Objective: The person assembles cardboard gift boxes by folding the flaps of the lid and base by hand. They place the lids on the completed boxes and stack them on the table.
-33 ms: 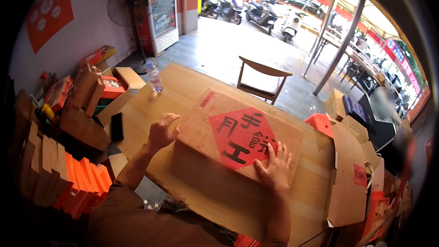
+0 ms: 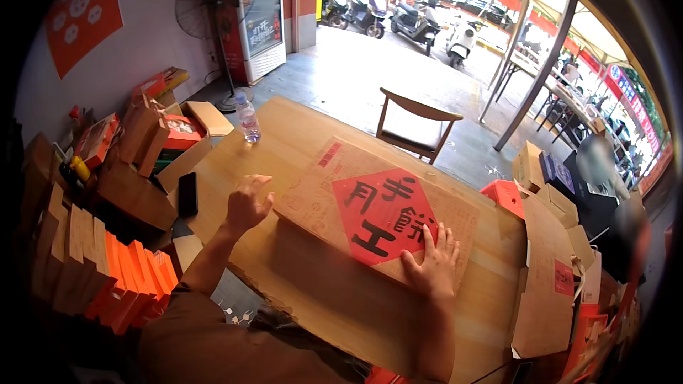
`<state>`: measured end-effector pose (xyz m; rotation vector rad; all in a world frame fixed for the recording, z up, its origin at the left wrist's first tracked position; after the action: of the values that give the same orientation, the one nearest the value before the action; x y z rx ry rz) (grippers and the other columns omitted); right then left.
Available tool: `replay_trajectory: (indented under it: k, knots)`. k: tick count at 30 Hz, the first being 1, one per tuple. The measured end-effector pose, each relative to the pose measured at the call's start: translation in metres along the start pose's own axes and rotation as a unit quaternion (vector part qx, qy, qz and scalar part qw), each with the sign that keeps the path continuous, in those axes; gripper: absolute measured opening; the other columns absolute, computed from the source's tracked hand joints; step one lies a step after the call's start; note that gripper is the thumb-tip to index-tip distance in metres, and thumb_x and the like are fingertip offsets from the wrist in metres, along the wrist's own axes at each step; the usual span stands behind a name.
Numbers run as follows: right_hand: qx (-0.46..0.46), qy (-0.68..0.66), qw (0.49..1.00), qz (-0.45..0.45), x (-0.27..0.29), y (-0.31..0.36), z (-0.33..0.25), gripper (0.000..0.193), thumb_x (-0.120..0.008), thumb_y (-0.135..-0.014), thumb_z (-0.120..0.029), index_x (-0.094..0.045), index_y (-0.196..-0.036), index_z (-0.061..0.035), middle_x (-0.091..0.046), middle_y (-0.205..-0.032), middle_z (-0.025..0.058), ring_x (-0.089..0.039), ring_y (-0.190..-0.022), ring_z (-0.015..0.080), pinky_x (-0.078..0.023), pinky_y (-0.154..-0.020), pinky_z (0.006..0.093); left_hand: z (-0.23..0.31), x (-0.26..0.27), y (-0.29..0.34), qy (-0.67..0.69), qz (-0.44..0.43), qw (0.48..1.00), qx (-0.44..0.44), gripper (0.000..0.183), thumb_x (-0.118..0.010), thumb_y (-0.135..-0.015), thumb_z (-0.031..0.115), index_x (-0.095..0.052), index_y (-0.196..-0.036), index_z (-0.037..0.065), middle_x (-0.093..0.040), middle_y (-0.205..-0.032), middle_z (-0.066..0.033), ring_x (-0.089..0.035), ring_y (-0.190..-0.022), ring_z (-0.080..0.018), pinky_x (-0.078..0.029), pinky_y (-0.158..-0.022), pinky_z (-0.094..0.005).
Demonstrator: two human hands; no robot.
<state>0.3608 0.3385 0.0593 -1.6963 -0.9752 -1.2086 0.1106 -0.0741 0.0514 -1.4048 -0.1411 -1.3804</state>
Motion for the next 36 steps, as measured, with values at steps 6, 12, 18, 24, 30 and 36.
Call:
replay_trajectory:
  k: [6,12,18,24,30,36]
  knots:
    - [0.012,-0.007,1.0,0.006,-0.003,-0.007,-0.008,0.086,-0.066,-0.092,-0.064,-0.049,-0.159,-0.0133,-0.034,-0.17,0.0206,-0.024,-0.16,0.039,-0.014,-0.131,0.0581,-0.167,0.054,0.072,-0.33,-0.019,0.904,0.271,0.084,-0.078,-0.087,0.042,-0.044,-0.157,0.01,-0.051,-0.15,-0.0237,-0.052,-0.136,-0.0412,-0.042,-0.115,-0.0558]
    - [0.009,0.001,1.0,0.008,-0.006,-0.008,-0.001,0.085,-0.068,-0.091,-0.061,-0.051,-0.158,-0.011,-0.034,-0.17,0.021,-0.024,-0.16,0.0392,-0.014,-0.131,0.0579,-0.218,0.069,0.061,-0.241,-0.066,0.875,0.414,0.089,-0.074,-0.087,0.043,-0.037,-0.16,0.01,-0.054,-0.143,-0.0317,-0.052,-0.133,-0.0513,-0.044,-0.114,-0.0563]
    - [-0.001,-0.014,1.0,-0.005,0.002,-0.006,-0.012,0.085,-0.068,-0.09,-0.058,-0.05,-0.158,-0.0107,-0.032,-0.171,0.0204,-0.024,-0.161,0.038,-0.012,-0.131,0.0573,-0.225,0.077,0.059,-0.214,-0.094,0.88,0.414,0.093,-0.075,-0.085,0.041,-0.033,-0.162,0.009,-0.053,-0.141,-0.0369,-0.055,-0.13,-0.0516,-0.043,-0.115,-0.0552]
    - [-0.007,-0.007,1.0,-0.013,0.003,-0.005,-0.014,0.084,-0.067,-0.091,-0.057,-0.048,-0.159,-0.0123,-0.032,-0.171,0.0195,-0.023,-0.161,0.0381,-0.012,-0.132,0.057,-0.149,0.048,0.027,-0.145,-0.106,0.947,0.265,0.098,-0.075,-0.089,0.058,-0.034,-0.163,0.009,-0.05,-0.153,-0.0267,-0.05,-0.141,-0.0438,-0.042,-0.118,-0.0517]
    - [0.019,0.014,1.0,-0.01,0.004,-0.008,-0.016,0.082,-0.065,-0.094,-0.057,-0.048,-0.159,-0.0111,-0.034,-0.17,0.0207,-0.025,-0.16,0.0401,-0.015,-0.131,0.0582,-0.032,-0.069,-0.045,0.305,-0.346,0.859,0.223,0.101,-0.055,-0.099,0.073,-0.029,-0.167,0.002,-0.048,-0.158,-0.029,-0.052,-0.144,-0.0398,-0.042,-0.119,-0.0446]
    - [0.012,0.024,1.0,-0.012,0.004,-0.005,-0.015,0.08,-0.062,-0.096,-0.057,-0.047,-0.16,-0.011,-0.035,-0.169,0.0205,-0.025,-0.16,0.0411,-0.016,-0.13,0.06,0.0,-0.093,-0.052,0.27,-0.311,0.899,0.148,0.092,-0.068,-0.097,0.061,-0.038,-0.163,0.004,-0.057,-0.15,-0.0275,-0.056,-0.139,-0.0401,-0.045,-0.117,-0.0448]
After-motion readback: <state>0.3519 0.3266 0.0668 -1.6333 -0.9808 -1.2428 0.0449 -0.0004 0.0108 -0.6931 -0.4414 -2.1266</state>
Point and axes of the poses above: each hand's wrist, its own y-axis away from the middle knuckle, its own x-axis out of the back of the hand, z = x × y, the point moved 4 cm from there along -y, towards the middle knuckle
